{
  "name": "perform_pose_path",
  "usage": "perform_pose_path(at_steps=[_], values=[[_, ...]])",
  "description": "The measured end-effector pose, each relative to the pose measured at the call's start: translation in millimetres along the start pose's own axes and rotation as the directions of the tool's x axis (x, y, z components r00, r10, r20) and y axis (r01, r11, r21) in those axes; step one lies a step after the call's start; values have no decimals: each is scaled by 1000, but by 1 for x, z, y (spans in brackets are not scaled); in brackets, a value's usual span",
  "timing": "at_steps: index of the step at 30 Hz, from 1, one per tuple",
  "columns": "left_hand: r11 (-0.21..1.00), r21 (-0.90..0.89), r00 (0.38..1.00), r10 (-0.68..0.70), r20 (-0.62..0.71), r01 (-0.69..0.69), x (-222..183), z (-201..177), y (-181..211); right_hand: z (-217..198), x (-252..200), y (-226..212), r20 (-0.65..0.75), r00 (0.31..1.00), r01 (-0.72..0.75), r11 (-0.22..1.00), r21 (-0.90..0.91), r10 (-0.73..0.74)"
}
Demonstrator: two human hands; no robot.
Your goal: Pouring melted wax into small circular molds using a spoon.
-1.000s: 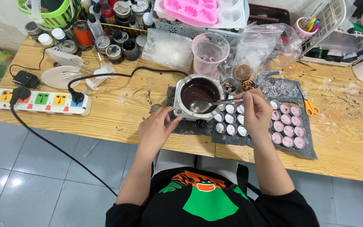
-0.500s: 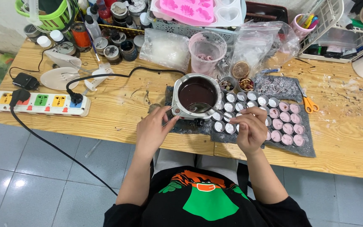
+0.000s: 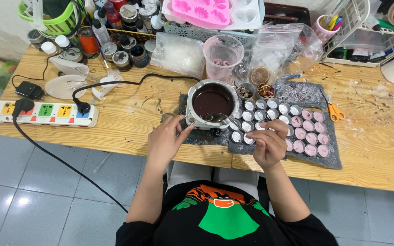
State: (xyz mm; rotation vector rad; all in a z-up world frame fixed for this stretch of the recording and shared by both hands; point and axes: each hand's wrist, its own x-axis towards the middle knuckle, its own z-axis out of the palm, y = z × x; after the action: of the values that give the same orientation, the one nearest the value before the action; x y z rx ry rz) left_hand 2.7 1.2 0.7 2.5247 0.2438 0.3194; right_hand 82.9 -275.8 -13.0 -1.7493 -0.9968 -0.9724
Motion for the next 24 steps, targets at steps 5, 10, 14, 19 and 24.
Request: perform_pose_path(at_steps=[5,10,14,19,24], values=[[1000,-13,1000,-3,-10,3,0,-2,1,1,-1,0,-8,1000,-12,1000,5,12],[1000,-6,1000,-25,12,25,1,-2,0,6,-1,-3,-15,1000,-25,1000,11,26],[1000,12,999,-28,23,28,0,-2,-1,16,-8,1,-74,906,-398,899,183,417],[1000,-6,999,29,-46,-29,-1,1,-5,7,-22,22,-63,702,-628,658,417,710],[994,63,994,-91,66,87,2,4,-6,-37,-49,57,-140,569,-559,506,657,810]])
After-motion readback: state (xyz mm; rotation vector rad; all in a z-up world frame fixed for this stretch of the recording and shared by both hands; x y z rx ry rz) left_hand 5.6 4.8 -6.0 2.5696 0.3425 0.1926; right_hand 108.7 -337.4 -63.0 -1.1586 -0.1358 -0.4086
